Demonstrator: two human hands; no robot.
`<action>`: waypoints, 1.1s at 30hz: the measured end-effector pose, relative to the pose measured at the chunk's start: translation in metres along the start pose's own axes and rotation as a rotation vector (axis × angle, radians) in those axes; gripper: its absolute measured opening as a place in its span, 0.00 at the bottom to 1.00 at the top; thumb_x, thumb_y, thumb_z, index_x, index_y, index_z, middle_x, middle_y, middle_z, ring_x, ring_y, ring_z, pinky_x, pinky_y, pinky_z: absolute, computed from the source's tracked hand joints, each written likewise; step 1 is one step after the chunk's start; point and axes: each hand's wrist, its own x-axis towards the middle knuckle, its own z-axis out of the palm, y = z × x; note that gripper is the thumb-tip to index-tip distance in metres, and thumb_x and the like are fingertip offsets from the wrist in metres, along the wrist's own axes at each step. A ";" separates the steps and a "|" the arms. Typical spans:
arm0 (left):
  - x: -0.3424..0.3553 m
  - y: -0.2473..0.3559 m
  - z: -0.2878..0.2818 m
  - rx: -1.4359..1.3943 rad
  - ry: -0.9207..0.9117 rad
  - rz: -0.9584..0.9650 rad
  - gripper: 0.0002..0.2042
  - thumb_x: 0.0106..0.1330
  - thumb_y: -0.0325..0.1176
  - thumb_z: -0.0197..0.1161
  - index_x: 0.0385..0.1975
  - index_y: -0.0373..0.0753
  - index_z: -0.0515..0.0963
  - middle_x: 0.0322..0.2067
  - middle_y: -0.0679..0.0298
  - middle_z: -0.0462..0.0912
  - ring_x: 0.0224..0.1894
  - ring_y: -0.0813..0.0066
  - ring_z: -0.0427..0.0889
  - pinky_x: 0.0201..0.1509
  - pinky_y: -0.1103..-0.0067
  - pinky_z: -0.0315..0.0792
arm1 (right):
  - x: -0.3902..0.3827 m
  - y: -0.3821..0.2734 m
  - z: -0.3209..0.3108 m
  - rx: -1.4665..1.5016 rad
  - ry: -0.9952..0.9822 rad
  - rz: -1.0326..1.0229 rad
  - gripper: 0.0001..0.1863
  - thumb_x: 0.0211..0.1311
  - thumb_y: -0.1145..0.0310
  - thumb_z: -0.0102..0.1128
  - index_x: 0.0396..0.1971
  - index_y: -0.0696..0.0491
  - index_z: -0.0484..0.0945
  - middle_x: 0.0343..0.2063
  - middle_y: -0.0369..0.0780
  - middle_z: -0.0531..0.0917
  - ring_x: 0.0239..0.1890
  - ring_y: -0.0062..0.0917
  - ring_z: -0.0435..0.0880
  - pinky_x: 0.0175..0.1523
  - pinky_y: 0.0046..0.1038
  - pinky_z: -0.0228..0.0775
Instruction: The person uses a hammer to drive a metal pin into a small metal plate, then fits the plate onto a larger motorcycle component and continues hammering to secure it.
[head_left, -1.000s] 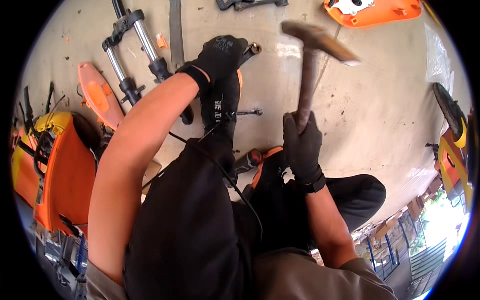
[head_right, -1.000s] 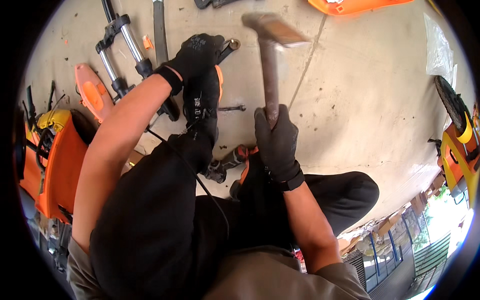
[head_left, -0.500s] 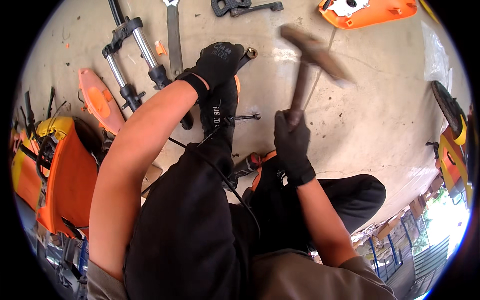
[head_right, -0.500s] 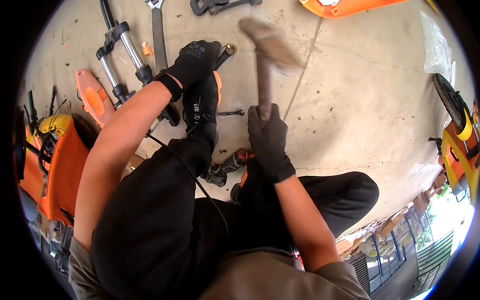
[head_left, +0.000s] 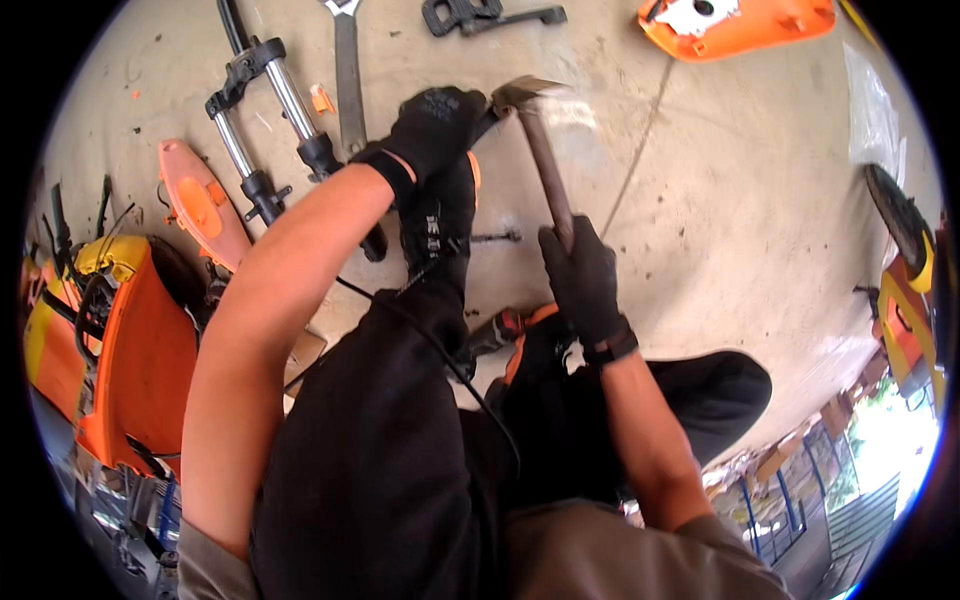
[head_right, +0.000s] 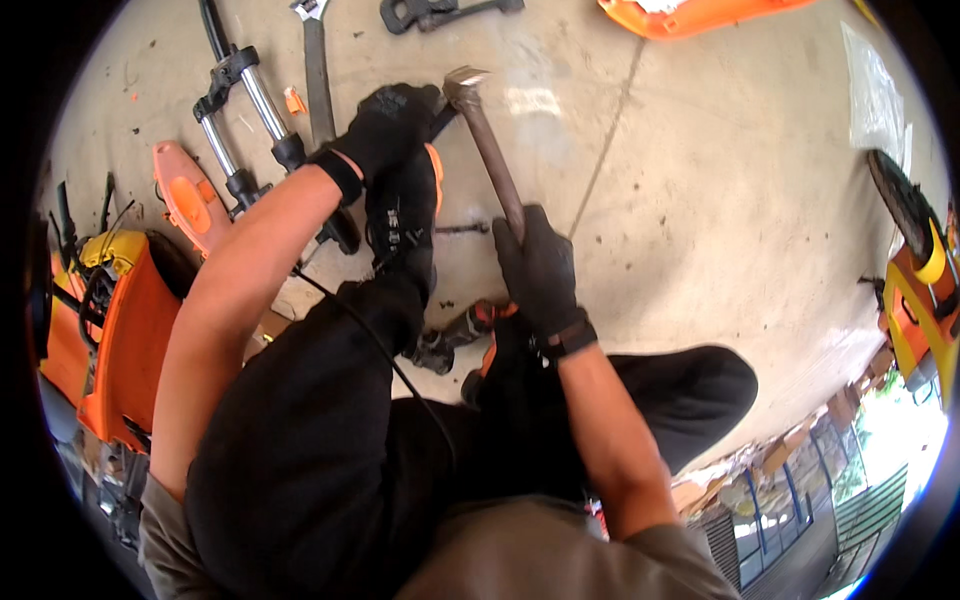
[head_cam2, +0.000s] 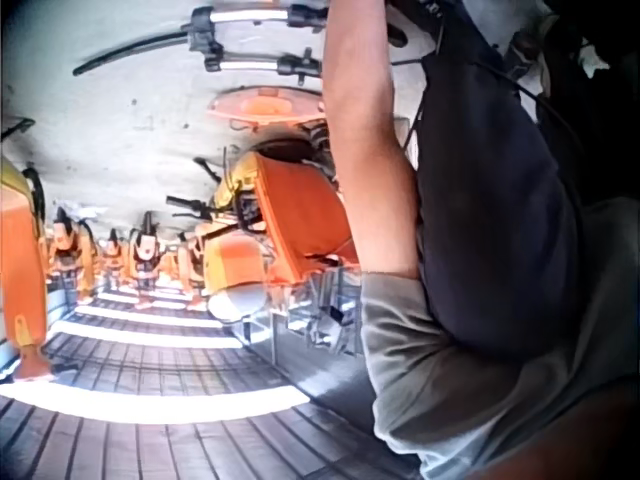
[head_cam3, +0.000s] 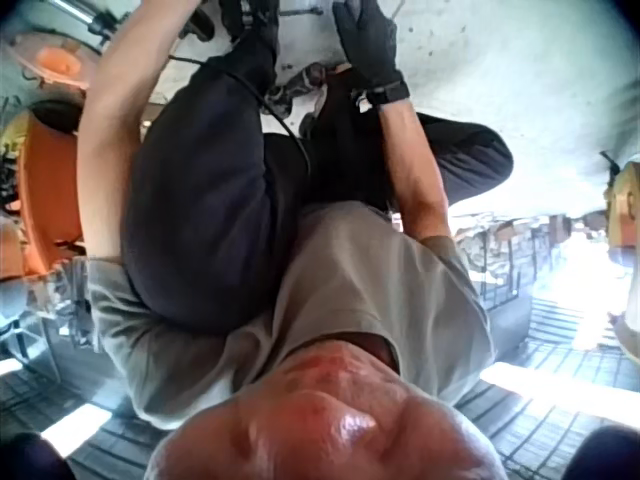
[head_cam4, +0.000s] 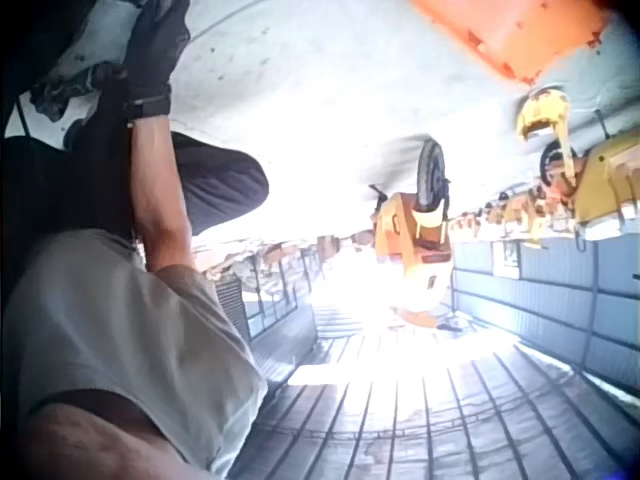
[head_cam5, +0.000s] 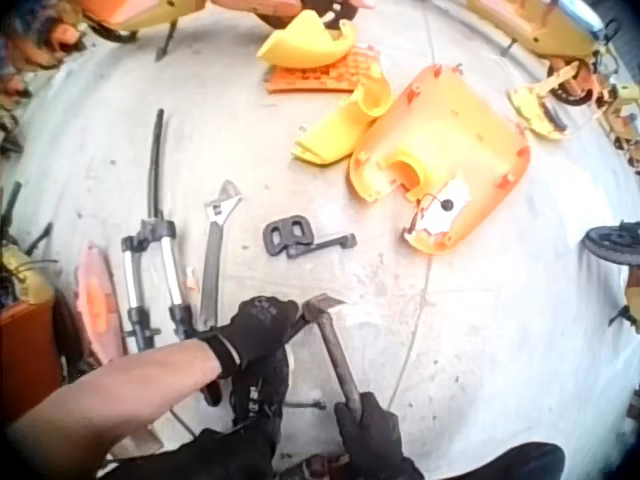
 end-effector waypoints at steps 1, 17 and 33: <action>-0.002 -0.002 0.001 -0.006 -0.007 -0.005 0.08 0.64 0.31 0.56 0.37 0.38 0.79 0.36 0.50 0.86 0.42 0.50 0.86 0.47 0.61 0.78 | -0.005 -0.008 -0.003 0.030 0.026 -0.029 0.11 0.68 0.66 0.62 0.32 0.57 0.72 0.17 0.45 0.79 0.19 0.38 0.82 0.26 0.36 0.71; 0.005 -0.014 -0.004 0.003 0.021 0.004 0.08 0.64 0.33 0.56 0.37 0.39 0.79 0.38 0.48 0.85 0.45 0.48 0.85 0.48 0.59 0.77 | -0.003 -0.020 0.005 0.146 0.206 0.029 0.12 0.67 0.65 0.63 0.32 0.57 0.72 0.16 0.44 0.78 0.19 0.36 0.82 0.28 0.34 0.72; 0.007 -0.010 -0.009 0.032 0.038 0.007 0.07 0.62 0.31 0.57 0.36 0.40 0.80 0.34 0.50 0.86 0.42 0.47 0.85 0.46 0.58 0.78 | 0.014 -0.014 -0.014 0.003 0.056 -0.048 0.11 0.68 0.67 0.61 0.31 0.57 0.71 0.16 0.44 0.78 0.19 0.35 0.82 0.26 0.37 0.71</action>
